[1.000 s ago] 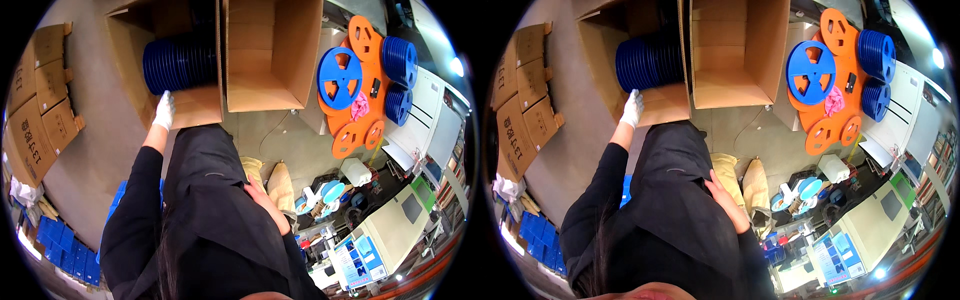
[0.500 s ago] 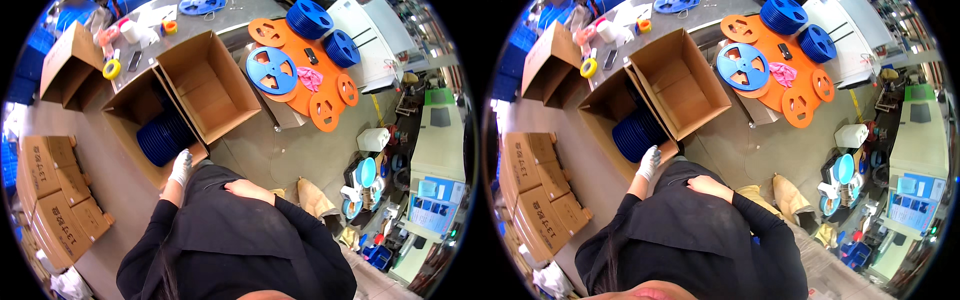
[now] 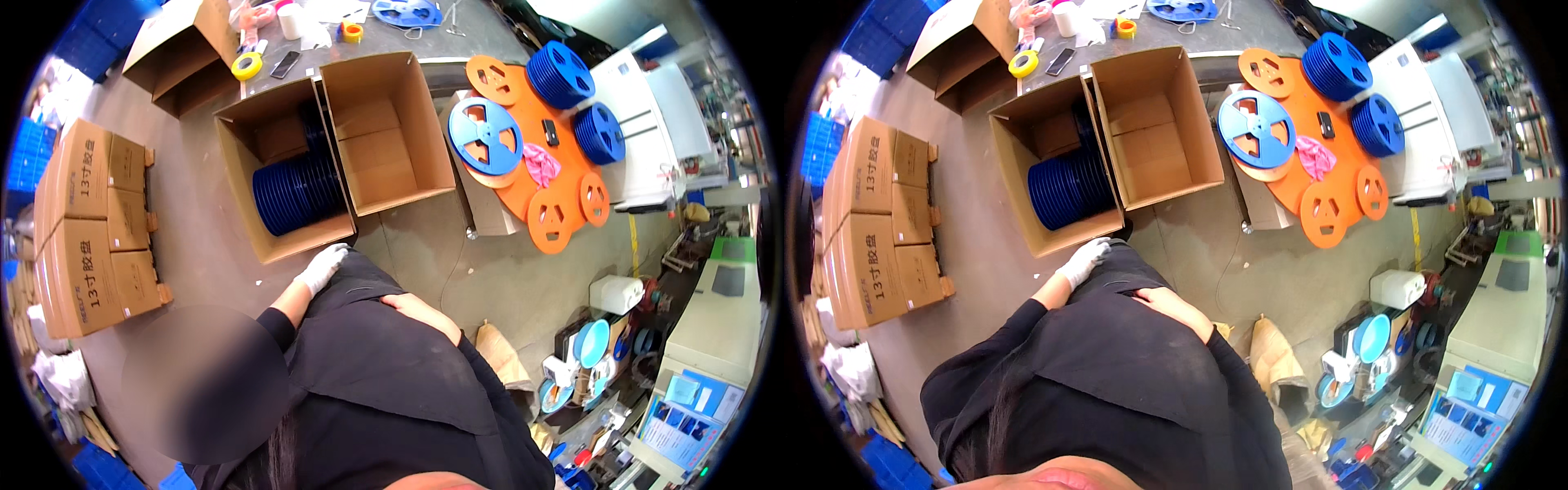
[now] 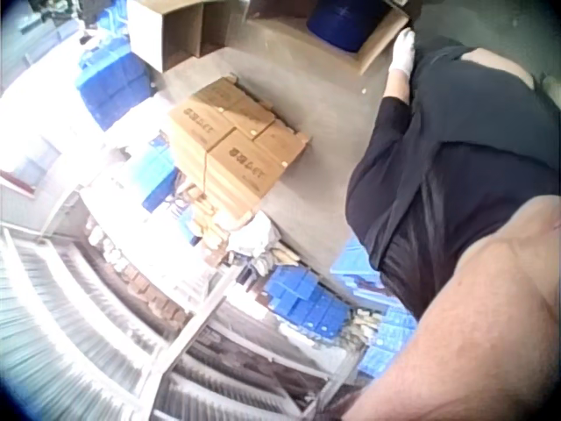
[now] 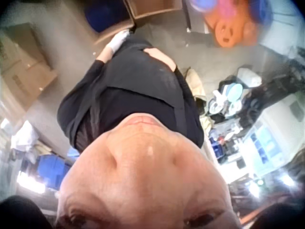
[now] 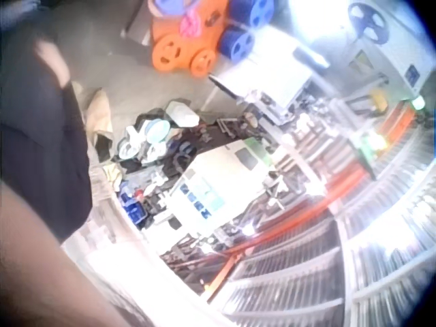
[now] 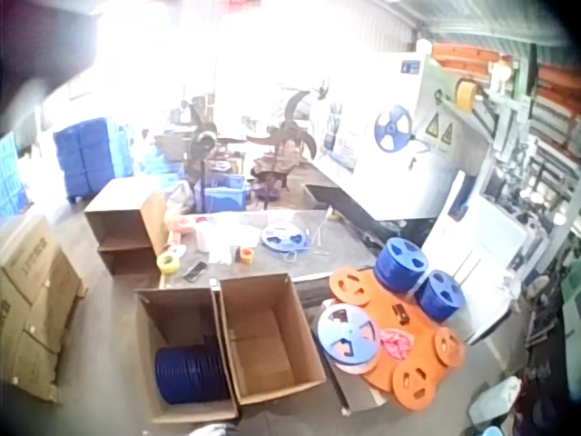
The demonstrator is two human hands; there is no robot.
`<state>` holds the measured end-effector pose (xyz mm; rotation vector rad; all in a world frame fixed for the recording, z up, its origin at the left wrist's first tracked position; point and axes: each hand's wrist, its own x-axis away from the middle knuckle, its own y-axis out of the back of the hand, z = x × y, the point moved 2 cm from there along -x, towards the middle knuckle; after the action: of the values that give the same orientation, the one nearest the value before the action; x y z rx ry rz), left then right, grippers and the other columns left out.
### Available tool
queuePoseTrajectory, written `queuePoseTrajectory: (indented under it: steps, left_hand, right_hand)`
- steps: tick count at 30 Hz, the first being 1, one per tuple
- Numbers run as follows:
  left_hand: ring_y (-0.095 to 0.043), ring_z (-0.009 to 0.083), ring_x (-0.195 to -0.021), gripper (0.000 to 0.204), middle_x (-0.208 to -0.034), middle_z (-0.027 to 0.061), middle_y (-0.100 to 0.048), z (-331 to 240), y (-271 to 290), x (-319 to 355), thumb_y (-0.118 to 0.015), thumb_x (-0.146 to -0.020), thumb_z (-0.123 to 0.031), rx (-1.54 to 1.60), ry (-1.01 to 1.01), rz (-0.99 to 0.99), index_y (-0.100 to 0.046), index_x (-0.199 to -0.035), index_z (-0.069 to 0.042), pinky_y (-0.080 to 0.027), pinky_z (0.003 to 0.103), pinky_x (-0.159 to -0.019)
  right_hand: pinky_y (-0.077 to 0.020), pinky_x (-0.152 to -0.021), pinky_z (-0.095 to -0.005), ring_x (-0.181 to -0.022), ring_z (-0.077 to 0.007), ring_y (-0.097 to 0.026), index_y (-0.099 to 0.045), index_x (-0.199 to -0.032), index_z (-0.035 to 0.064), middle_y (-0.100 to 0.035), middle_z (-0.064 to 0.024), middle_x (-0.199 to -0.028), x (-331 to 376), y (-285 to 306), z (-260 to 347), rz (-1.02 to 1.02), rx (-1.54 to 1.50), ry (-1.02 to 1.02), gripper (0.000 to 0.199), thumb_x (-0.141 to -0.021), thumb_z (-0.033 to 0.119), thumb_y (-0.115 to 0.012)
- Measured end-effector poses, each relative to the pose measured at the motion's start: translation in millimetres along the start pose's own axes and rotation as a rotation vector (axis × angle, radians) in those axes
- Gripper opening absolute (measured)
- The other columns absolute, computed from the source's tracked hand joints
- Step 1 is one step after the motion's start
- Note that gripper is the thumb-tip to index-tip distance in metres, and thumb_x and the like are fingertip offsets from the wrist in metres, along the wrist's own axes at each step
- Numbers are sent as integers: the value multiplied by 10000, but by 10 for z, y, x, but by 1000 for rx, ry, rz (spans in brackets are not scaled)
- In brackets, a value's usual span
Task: The person picks up blue plastic reels from a cardboard box, rotates them to inspect both sides, and places them into a white machine hopper. The person repeats this process for several reels, handling them one at a time.
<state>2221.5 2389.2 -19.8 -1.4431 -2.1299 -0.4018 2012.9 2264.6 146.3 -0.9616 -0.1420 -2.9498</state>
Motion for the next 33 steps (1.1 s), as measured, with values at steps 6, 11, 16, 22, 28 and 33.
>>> queuePoseTrajectory:
  steps: [6, 11, 16, 22, 28, 33]
  left_hand:
    - [-542, 80, -753, 408, -939, 0, -616, 78, 1275, -323, -551, -905, -196, 72, -65, -460, -522, -1278, -32, -452, 229, -674]
    - [-547, 186, -1157, 452, -1264, 120, -583, -1247, 2728, -1305, -575, -926, -265, 61, -463, -841, -524, -1293, -7, -421, 304, -992]
    - [-522, 314, -1204, 550, -1293, 183, -552, -2362, 3931, -3128, -597, -893, -302, -554, -407, -908, -462, -1352, -32, -393, 364, -1024]
    - [-570, 344, -1135, 627, -1235, 212, -581, -1903, 5070, -5048, -597, -826, -400, -875, 144, -590, -471, -1322, -36, -458, 416, -950]
    - [-303, 391, -1370, 920, -1462, 205, -359, -1947, 5265, -5819, -628, -785, -463, -1146, 328, -669, -183, -1493, -80, -288, 420, -1114]
    - [-460, 376, -1261, 872, -1344, 232, -490, -1615, 5552, -5959, -655, -770, -470, -1019, 246, -768, -248, -1468, -145, -397, 446, -1022]
  right_hand:
    - [-441, -960, -306, -1091, -159, -579, -582, -1224, 2, -633, -99, -1168, -206, 888, 605, -55, -648, 94, 375, -945, 251, -557]
    - [-460, -875, -304, -1033, -185, -613, -569, -1237, 37, -620, -78, -1186, -1170, 1453, 174, -610, -377, -15, 341, -947, 212, -540]
    - [-476, -823, -269, -1008, -157, -618, -550, -1257, 36, -629, -64, -1145, -1712, 1331, -307, -559, -667, -401, 353, -950, 210, -554]
    - [-471, -857, -297, -1054, -185, -599, -530, -1261, 14, -606, -85, -1195, -1152, 1025, -963, -515, -559, -820, 376, -959, 237, -548]
    - [-492, -786, -283, -1013, -203, -631, -496, -1288, 31, -609, -89, -1172, -528, 829, -778, -678, -876, -1117, 397, -967, 261, -541]
    - [-493, -814, -284, -1035, -202, -616, -485, -1304, 14, -597, -95, -1210, -616, 852, -727, -590, -835, -1127, 397, -983, 247, -511]
